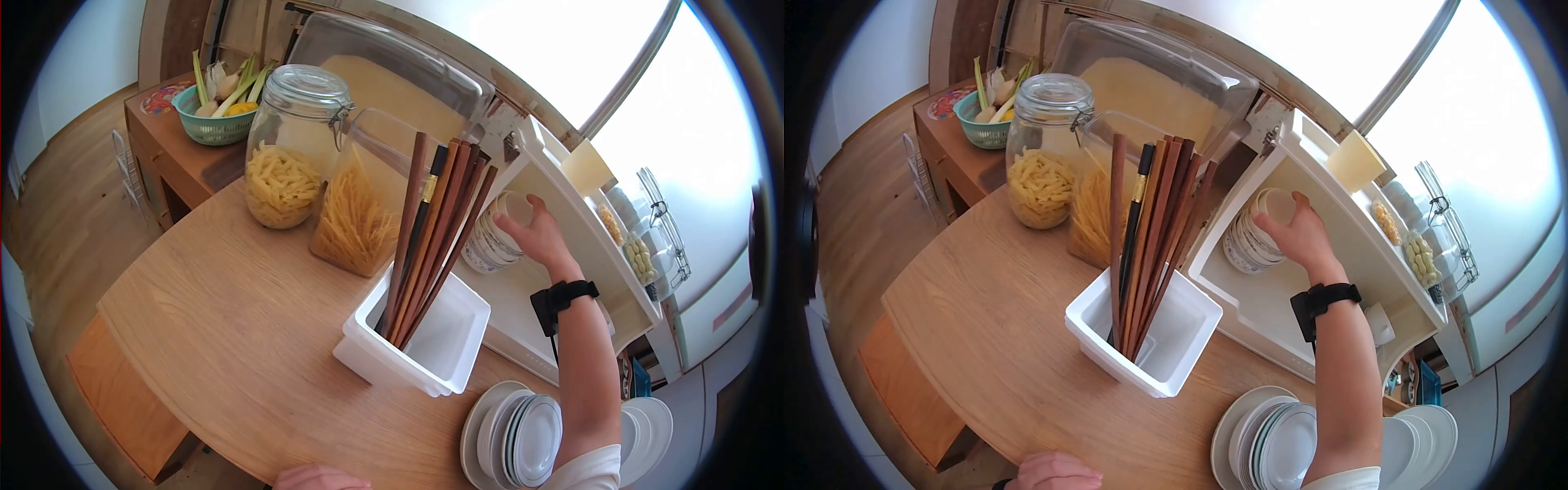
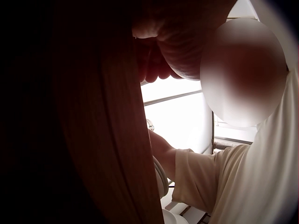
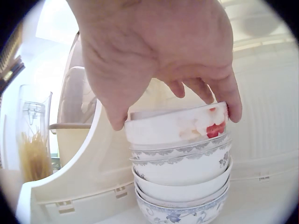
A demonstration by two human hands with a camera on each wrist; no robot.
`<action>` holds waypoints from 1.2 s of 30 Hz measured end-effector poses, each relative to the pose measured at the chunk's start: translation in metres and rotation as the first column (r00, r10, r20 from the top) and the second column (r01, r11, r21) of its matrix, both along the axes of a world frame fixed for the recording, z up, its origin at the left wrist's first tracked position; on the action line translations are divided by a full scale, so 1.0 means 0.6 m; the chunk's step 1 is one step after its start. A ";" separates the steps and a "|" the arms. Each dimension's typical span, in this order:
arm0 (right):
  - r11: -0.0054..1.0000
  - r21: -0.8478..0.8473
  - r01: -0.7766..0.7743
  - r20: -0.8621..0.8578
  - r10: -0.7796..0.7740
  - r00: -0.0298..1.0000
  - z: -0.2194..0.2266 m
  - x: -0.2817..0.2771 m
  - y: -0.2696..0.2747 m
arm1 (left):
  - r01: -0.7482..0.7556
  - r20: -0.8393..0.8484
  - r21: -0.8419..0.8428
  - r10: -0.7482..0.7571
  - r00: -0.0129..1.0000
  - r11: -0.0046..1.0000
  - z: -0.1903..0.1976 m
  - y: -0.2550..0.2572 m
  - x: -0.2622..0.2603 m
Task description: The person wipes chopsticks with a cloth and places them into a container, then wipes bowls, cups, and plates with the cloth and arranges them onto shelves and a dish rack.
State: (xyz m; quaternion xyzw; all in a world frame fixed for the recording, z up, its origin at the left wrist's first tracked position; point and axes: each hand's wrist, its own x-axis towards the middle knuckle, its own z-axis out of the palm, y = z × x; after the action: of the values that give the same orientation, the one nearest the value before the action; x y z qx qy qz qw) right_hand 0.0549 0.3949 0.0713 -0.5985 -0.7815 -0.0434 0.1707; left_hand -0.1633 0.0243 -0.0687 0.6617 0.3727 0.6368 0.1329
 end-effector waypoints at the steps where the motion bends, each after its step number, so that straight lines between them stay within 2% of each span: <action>1: 1.000 -0.013 0.007 -0.017 -0.007 1.000 0.002 0.000 -0.001 | 0.003 0.005 -0.003 -0.003 1.000 1.000 0.001 0.001 0.000; 13: 0.994 -0.110 0.025 -0.011 -0.026 1.000 0.016 -0.008 -0.013 | -0.010 0.011 -0.021 0.010 1.000 1.000 0.007 -0.005 0.001; 17: 0.998 -0.047 -0.031 0.004 0.031 1.000 0.008 0.006 -0.013 | -0.029 -0.003 -0.040 0.029 1.000 0.999 0.003 -0.011 0.006; 19: 0.992 0.065 -0.112 0.151 0.101 0.983 0.014 0.009 -0.036 | -0.069 -0.007 -0.041 0.069 0.998 0.997 0.001 -0.011 0.008; 20: 0.994 0.060 -0.087 0.141 0.078 0.987 0.022 0.017 -0.051 | -0.045 -0.017 -0.046 0.044 0.999 0.998 -0.002 -0.014 0.007; 22: 0.984 -0.128 -0.127 0.172 0.149 0.974 0.057 0.025 -0.121 | -0.041 -0.101 -0.123 0.029 0.994 0.992 -0.013 -0.026 0.005; 23: 0.976 -0.051 -0.213 0.176 0.219 0.960 0.062 0.041 -0.157 | -0.002 -0.114 -0.136 -0.014 0.993 0.991 -0.016 -0.027 0.009; 24: 0.984 -0.061 -0.166 0.158 0.173 0.972 0.070 0.058 -0.202 | -0.061 -0.104 -0.150 0.046 0.993 0.987 -0.019 -0.028 0.012; 25: 0.968 -0.019 -0.248 0.133 0.249 0.959 0.084 0.075 -0.252 | -0.118 -0.099 -0.155 0.103 0.990 0.981 -0.021 -0.026 0.016; 26: 0.944 0.034 -0.329 0.116 0.323 0.939 0.096 0.097 -0.298 | -0.072 -0.119 -0.152 0.054 0.991 0.986 -0.023 -0.027 0.021; 28: 0.959 0.033 -0.280 0.082 0.277 0.957 0.110 0.154 -0.397 | -0.087 -0.009 -0.236 0.088 0.996 0.968 -0.025 -0.026 0.029; 29: 0.957 0.020 -0.288 0.069 0.286 0.956 0.108 0.185 -0.441 | -0.065 -0.026 -0.218 0.061 0.998 0.974 -0.024 -0.023 0.036; 30: 0.961 0.050 -0.271 0.093 0.266 0.960 0.098 0.220 -0.478 | -0.041 -0.031 -0.217 0.035 0.999 0.975 -0.023 -0.021 0.041; 31: 0.988 -0.004 -0.156 0.062 0.156 0.986 0.090 0.250 -0.516 | -0.021 -0.038 -0.215 0.014 0.999 0.976 -0.017 -0.019 0.045; 32: 0.990 0.018 -0.142 0.045 0.142 0.989 0.077 0.281 -0.546 | -0.012 -0.058 -0.196 0.001 0.998 0.980 -0.003 -0.020 0.051; 34: 0.994 -0.051 0.093 0.032 -0.091 0.995 0.039 0.344 -0.595 | 0.090 -0.243 -0.225 -0.145 0.959 0.970 0.037 -0.019 0.065; 36: 0.990 0.008 0.143 0.018 -0.143 0.990 -0.028 0.408 -0.624 | 0.151 -0.249 -0.245 -0.213 0.945 0.958 0.057 0.000 0.091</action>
State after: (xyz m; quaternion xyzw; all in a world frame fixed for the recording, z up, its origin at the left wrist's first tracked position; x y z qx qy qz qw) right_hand 0.2999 0.0204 0.0544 -0.6519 -0.7381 -0.0636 0.1617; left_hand -0.1089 0.0240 -0.0348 0.7557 0.3934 0.4788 0.2121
